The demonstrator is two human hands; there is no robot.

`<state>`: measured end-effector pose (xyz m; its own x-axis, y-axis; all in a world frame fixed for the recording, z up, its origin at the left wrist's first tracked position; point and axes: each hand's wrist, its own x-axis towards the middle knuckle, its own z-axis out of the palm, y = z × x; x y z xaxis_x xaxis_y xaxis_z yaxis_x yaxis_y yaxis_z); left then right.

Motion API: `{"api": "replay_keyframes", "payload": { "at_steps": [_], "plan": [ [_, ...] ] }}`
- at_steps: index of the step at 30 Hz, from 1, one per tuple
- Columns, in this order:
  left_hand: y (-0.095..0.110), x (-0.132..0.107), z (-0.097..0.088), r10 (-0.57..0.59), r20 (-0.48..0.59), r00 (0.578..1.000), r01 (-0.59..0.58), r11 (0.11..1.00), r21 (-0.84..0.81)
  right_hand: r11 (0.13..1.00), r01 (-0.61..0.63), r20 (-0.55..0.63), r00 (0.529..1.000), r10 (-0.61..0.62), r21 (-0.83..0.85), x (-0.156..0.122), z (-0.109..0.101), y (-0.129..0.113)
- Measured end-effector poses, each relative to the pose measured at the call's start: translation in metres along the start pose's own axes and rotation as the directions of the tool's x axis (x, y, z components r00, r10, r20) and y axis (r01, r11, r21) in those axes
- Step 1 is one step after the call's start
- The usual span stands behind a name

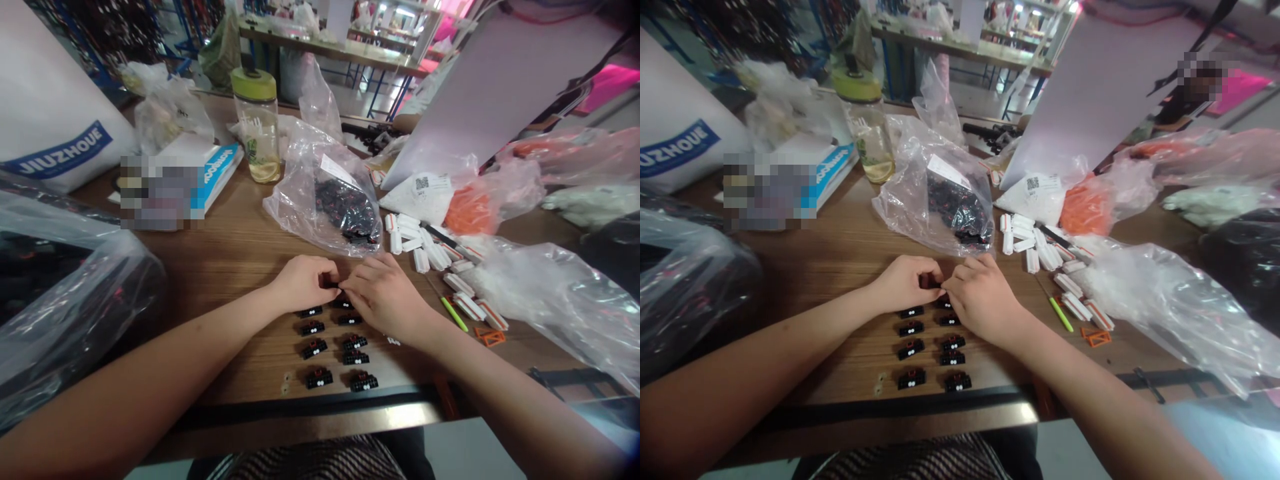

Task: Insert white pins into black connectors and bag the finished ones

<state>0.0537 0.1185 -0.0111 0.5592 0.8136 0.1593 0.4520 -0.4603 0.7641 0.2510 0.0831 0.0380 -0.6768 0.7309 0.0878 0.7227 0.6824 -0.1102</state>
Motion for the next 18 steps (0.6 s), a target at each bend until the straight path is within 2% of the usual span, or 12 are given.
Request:
{"api": "replay_keyframes", "payload": {
  "at_steps": [5,8,10,12,15,18],
  "plan": [
    [-0.002,0.0,0.001,0.007,0.004,1.0,-0.007,1.0,0.006,0.996,-0.029,0.019,0.999,0.028,0.087,0.004,-0.002,-0.002],
    [-0.001,-0.001,0.0,-0.013,0.007,1.0,0.013,1.0,0.013,0.962,-0.057,-0.017,0.998,0.064,0.268,-0.001,-0.004,0.007],
    [-0.001,-0.001,-0.001,-0.027,0.013,1.0,0.026,0.999,0.023,0.897,-0.103,-0.096,0.983,0.159,0.429,-0.01,-0.005,0.02],
    [-0.001,-0.001,-0.002,-0.029,0.029,0.999,0.028,0.999,0.032,0.841,-0.195,-0.143,0.942,0.304,0.506,-0.025,-0.006,0.035],
    [-0.001,0.0,-0.004,-0.039,0.07,0.997,0.037,0.999,0.016,0.82,-0.385,-0.058,0.891,0.449,0.424,-0.049,-0.007,0.054],
    [-0.002,0.0,-0.007,-0.086,0.126,0.988,0.089,0.996,-0.02,0.809,-0.489,0.092,0.868,0.488,0.325,-0.069,-0.007,0.061]
  ]
}}
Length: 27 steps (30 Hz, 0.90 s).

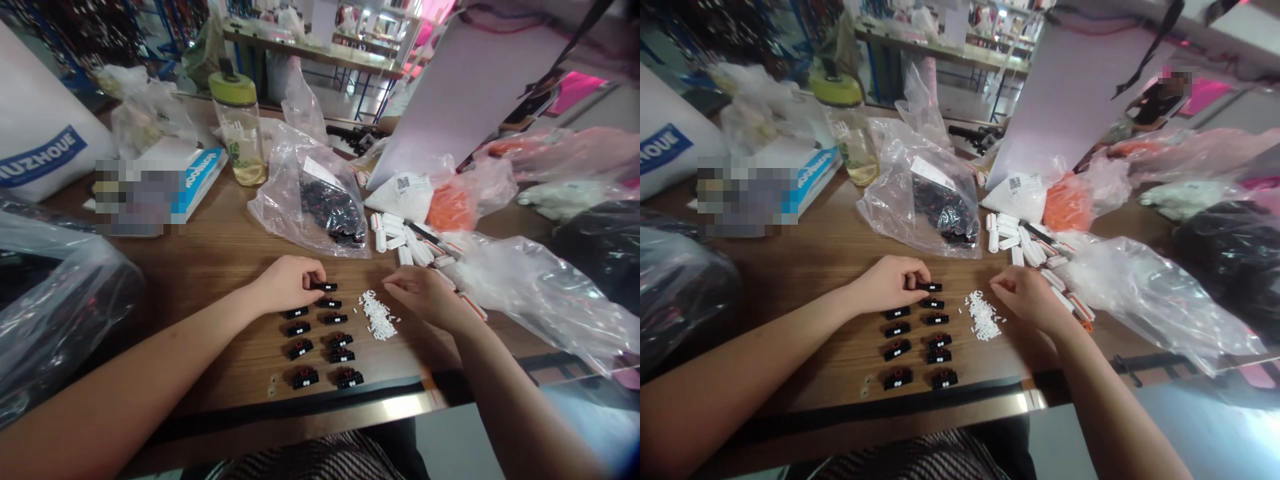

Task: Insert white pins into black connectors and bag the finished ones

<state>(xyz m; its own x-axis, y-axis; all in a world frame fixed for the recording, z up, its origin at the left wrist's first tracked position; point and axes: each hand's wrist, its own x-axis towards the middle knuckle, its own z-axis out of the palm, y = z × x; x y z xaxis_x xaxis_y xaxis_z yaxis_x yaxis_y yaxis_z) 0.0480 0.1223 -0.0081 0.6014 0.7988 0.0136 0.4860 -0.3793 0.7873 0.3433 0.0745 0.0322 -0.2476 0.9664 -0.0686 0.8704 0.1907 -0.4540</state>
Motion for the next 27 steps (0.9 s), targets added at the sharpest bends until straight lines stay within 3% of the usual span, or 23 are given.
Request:
{"api": "replay_keyframes", "payload": {
  "at_steps": [5,9,11,15,20,27],
  "plan": [
    [0.004,-0.004,-0.01,-0.02,0.084,0.996,0.026,0.997,-0.075,0.997,0.042,0.106,0.993,-0.05,0.07,-0.019,0.001,0.006],
    [0.016,0.002,-0.026,-0.018,-0.004,1.0,0.018,0.999,0.044,0.992,0.121,0.133,0.984,-0.122,0.014,-0.028,0.003,0.009],
    [0.02,0.014,-0.034,0.027,-0.053,0.998,-0.016,0.98,0.2,0.987,0.143,0.088,0.987,-0.138,-0.065,-0.029,0.004,0.013],
    [0.019,0.06,-0.038,0.035,-0.017,0.999,-0.02,0.842,0.539,0.98,0.124,-0.086,0.987,-0.138,-0.154,-0.023,0.01,0.025],
    [0.014,0.111,-0.025,-0.005,-0.064,0.998,0.042,0.803,0.595,0.992,0.123,-0.206,0.971,-0.121,0.001,-0.014,0.021,0.041],
    [0.025,0.136,-0.018,-0.042,-0.074,0.996,0.078,0.798,0.598,0.995,0.102,-0.235,0.967,-0.103,-0.015,-0.014,0.027,0.041]
  ]
}}
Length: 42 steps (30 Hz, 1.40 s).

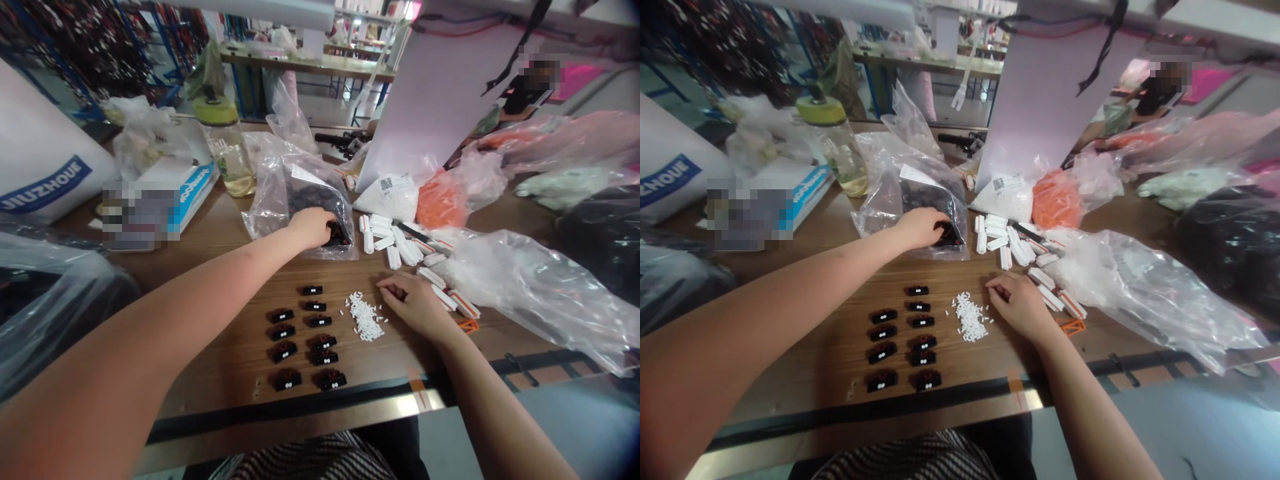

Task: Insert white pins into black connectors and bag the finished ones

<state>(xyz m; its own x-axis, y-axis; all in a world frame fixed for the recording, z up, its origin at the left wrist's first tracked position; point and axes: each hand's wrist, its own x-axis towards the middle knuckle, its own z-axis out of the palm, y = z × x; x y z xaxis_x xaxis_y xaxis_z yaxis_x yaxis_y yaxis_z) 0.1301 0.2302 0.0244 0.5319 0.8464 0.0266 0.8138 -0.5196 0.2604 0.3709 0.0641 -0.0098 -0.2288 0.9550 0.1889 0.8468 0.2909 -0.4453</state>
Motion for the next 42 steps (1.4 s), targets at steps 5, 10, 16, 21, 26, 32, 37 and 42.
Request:
{"api": "replay_keyframes", "payload": {
  "at_steps": [5,10,16,21,26,32,37,42],
  "plan": [
    [0.001,0.006,-0.002,0.024,0.069,0.997,-0.022,0.999,-0.03,1.0,-0.018,-0.01,1.0,0.018,-0.004,0.0,0.003,-0.001],
    [-0.006,-0.004,-0.009,0.017,0.138,0.99,-0.008,0.998,-0.063,0.999,-0.034,-0.008,0.999,0.034,-0.008,0.0,0.004,-0.001],
    [-0.023,-0.025,-0.006,0.009,0.103,0.995,0.005,0.99,-0.139,0.998,-0.066,0.004,0.998,0.066,-0.024,0.0,0.004,-0.004],
    [-0.027,-0.043,-0.011,-0.042,0.051,0.998,0.054,0.966,-0.252,0.996,-0.077,0.044,0.996,0.075,0.045,-0.001,-0.004,-0.008],
    [-0.028,-0.076,-0.025,-0.16,0.222,0.962,0.256,0.812,-0.524,0.994,-0.069,0.163,0.985,0.055,0.084,-0.01,-0.018,-0.017],
    [-0.029,-0.117,-0.024,-0.121,0.169,0.978,0.186,0.871,-0.455,0.999,0.021,0.167,0.986,-0.014,-0.041,-0.016,-0.02,-0.026],
    [-0.025,-0.135,-0.013,0.016,0.052,0.999,-0.01,0.994,-0.11,0.995,-0.004,0.182,0.983,0.022,-0.097,-0.015,-0.016,-0.03],
    [-0.024,-0.153,-0.007,-0.003,0.08,0.997,0.009,0.997,-0.078,0.942,-0.282,0.144,0.94,0.31,-0.181,-0.012,-0.017,-0.024]
  ]
}}
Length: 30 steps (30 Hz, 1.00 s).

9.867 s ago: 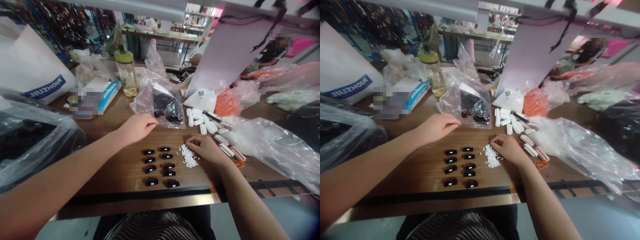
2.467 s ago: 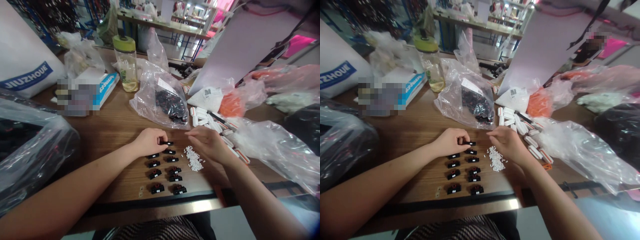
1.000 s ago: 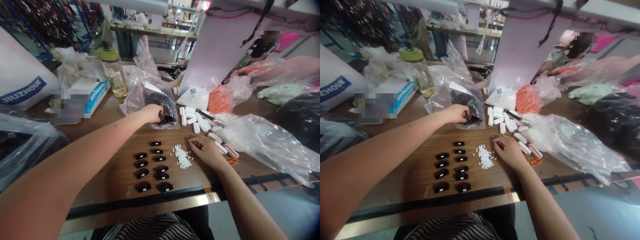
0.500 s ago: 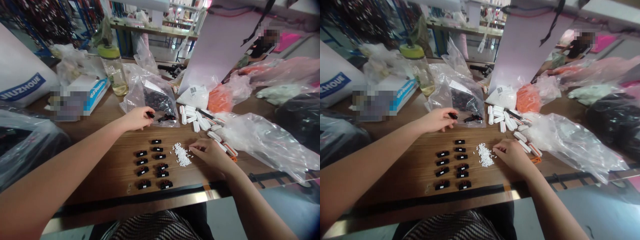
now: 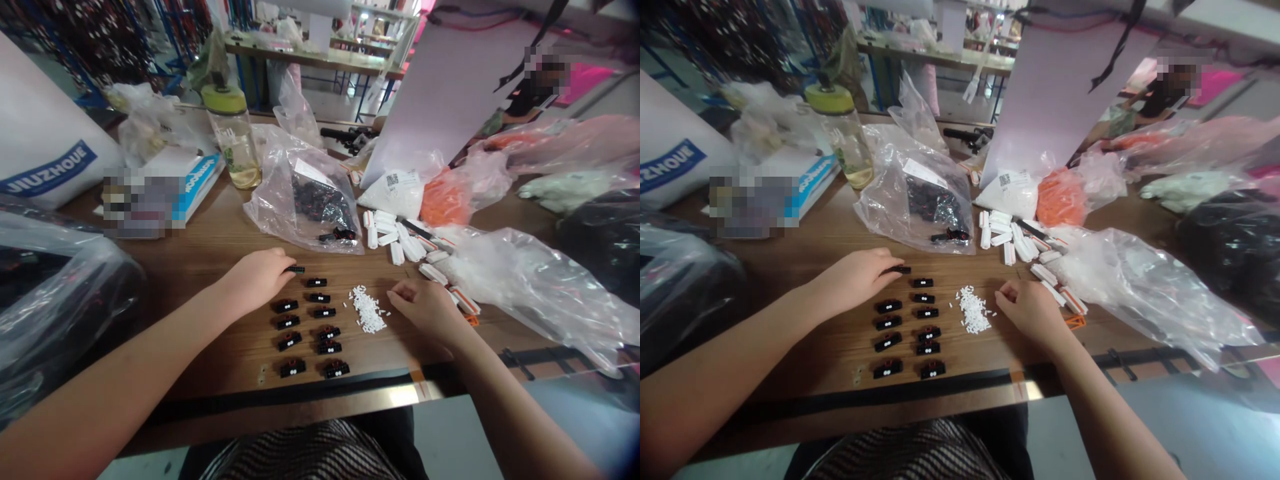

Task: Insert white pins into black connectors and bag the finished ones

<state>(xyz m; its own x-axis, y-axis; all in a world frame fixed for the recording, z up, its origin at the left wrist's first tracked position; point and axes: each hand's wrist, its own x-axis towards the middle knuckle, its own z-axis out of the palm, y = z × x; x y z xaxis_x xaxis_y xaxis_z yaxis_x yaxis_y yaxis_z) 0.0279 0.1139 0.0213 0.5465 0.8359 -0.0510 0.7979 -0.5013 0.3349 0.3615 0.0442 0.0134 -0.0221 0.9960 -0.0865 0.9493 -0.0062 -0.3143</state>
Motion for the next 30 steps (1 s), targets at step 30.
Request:
{"api": "replay_keyframes", "payload": {
  "at_steps": [30],
  "plan": [
    [-0.009,-0.031,0.024,-0.054,-0.128,0.99,0.001,0.923,-0.384,0.99,0.062,-0.081,0.995,-0.052,0.127,-0.001,-0.003,-0.006]
  ]
}}
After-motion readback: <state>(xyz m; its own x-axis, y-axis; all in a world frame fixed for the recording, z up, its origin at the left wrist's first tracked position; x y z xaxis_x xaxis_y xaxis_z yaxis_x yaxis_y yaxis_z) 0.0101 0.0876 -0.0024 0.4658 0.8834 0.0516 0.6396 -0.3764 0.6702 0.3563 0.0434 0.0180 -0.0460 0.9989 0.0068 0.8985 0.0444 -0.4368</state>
